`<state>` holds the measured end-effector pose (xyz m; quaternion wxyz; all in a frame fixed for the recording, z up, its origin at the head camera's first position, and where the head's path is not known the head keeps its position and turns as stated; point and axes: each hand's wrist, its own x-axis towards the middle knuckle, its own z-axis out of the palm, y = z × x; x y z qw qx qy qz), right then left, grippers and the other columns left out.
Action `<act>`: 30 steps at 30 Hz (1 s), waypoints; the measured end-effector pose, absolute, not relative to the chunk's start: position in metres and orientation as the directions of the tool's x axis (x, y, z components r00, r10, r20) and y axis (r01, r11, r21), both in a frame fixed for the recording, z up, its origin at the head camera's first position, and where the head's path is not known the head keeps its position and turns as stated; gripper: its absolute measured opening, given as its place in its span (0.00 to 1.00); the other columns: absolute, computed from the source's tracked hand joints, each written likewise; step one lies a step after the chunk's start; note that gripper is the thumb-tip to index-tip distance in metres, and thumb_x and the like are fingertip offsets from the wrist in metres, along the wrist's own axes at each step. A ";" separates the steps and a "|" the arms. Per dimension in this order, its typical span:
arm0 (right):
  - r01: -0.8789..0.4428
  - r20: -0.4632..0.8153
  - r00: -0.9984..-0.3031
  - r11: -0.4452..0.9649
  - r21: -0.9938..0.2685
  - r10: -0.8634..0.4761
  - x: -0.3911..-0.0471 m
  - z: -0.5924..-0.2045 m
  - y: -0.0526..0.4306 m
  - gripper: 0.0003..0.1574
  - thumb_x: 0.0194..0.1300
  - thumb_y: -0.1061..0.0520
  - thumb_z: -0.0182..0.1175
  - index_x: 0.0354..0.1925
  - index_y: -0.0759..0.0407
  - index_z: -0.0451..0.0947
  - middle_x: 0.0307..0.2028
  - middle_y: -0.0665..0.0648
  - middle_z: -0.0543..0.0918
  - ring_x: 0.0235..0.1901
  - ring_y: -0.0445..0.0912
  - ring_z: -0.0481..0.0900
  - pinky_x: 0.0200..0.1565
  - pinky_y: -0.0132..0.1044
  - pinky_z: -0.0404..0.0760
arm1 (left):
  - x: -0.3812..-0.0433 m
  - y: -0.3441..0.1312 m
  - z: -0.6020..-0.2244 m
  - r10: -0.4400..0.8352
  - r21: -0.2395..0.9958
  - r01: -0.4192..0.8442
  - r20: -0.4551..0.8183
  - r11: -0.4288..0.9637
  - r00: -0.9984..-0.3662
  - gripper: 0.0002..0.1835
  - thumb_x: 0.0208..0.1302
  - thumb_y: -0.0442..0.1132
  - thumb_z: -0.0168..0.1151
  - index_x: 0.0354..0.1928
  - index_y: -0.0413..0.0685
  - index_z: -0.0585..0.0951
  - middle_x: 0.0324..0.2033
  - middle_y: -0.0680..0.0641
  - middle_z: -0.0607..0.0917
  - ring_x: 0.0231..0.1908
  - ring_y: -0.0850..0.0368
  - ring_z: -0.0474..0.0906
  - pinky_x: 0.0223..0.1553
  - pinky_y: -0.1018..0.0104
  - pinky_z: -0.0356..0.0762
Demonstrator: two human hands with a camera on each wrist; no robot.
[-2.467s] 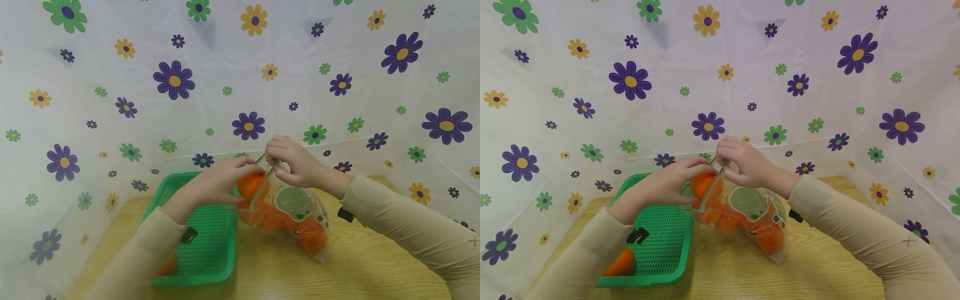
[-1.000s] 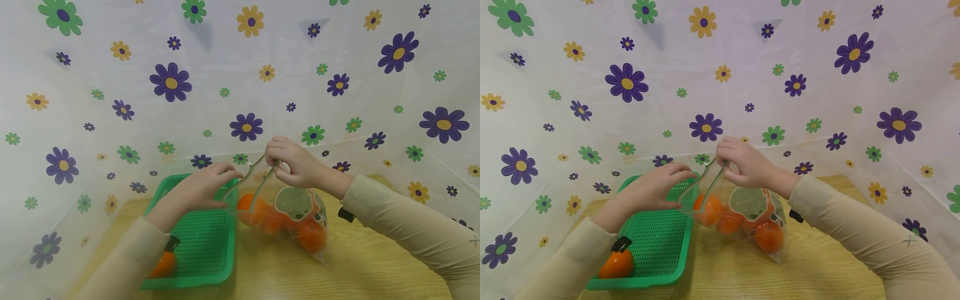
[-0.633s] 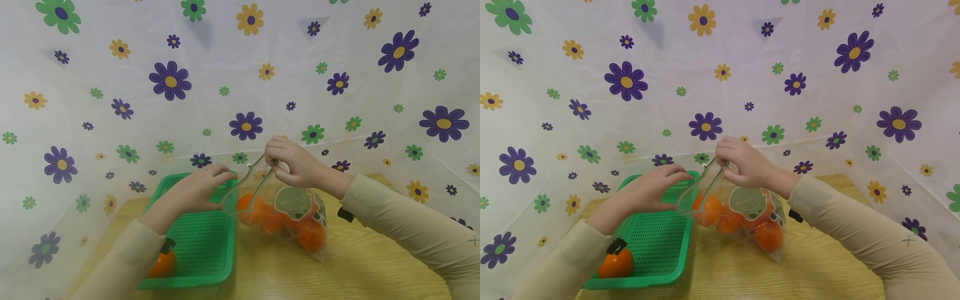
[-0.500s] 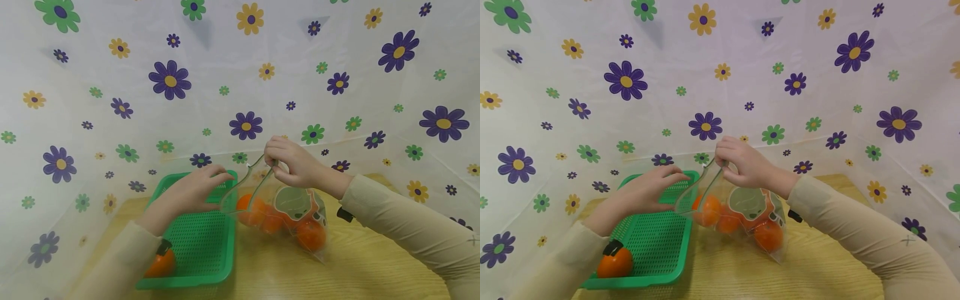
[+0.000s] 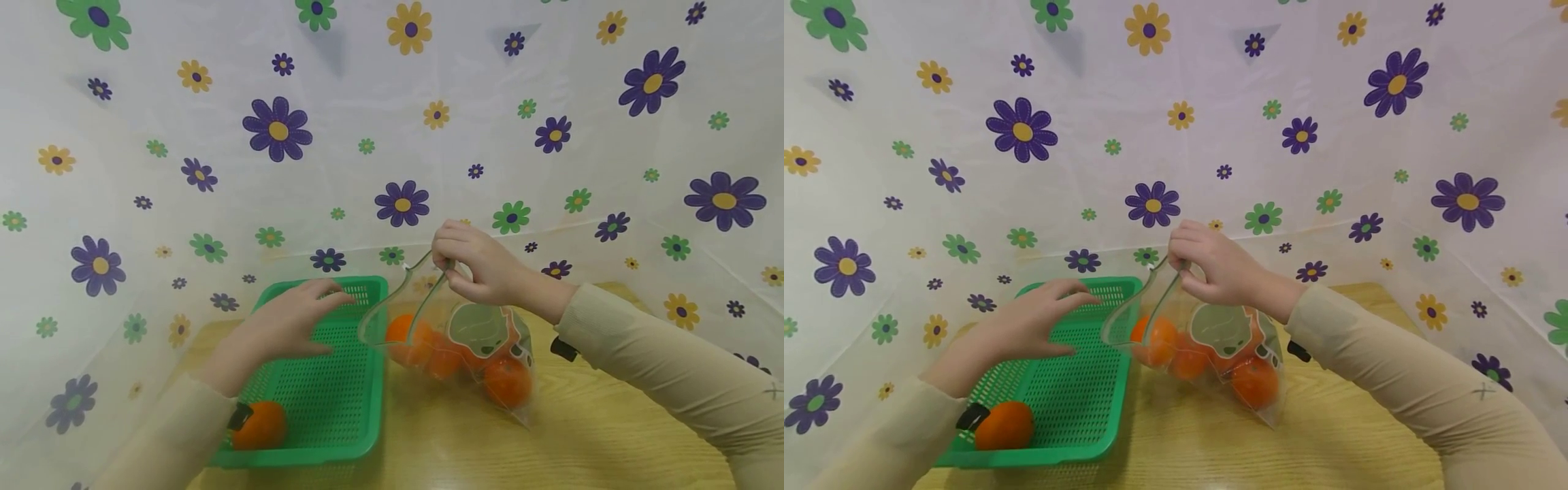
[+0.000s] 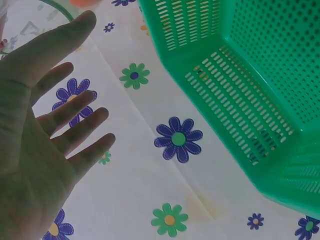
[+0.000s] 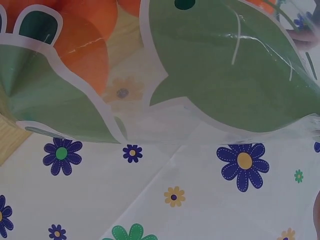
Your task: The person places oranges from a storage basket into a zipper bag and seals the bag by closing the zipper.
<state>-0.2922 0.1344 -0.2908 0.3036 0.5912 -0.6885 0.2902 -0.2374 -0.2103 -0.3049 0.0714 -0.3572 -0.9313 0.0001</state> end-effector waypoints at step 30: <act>-0.991 0.761 -0.113 0.127 -0.041 -0.639 -0.293 -0.292 0.137 0.05 0.55 0.65 0.48 0.30 0.59 0.72 0.28 0.53 0.71 0.34 0.44 0.65 0.39 0.38 0.64 | -0.214 -0.254 -0.318 0.579 0.008 0.581 0.086 0.814 -0.811 0.49 0.42 0.43 0.89 0.71 0.52 0.77 0.63 0.38 0.77 0.60 0.39 0.76 0.51 0.44 0.89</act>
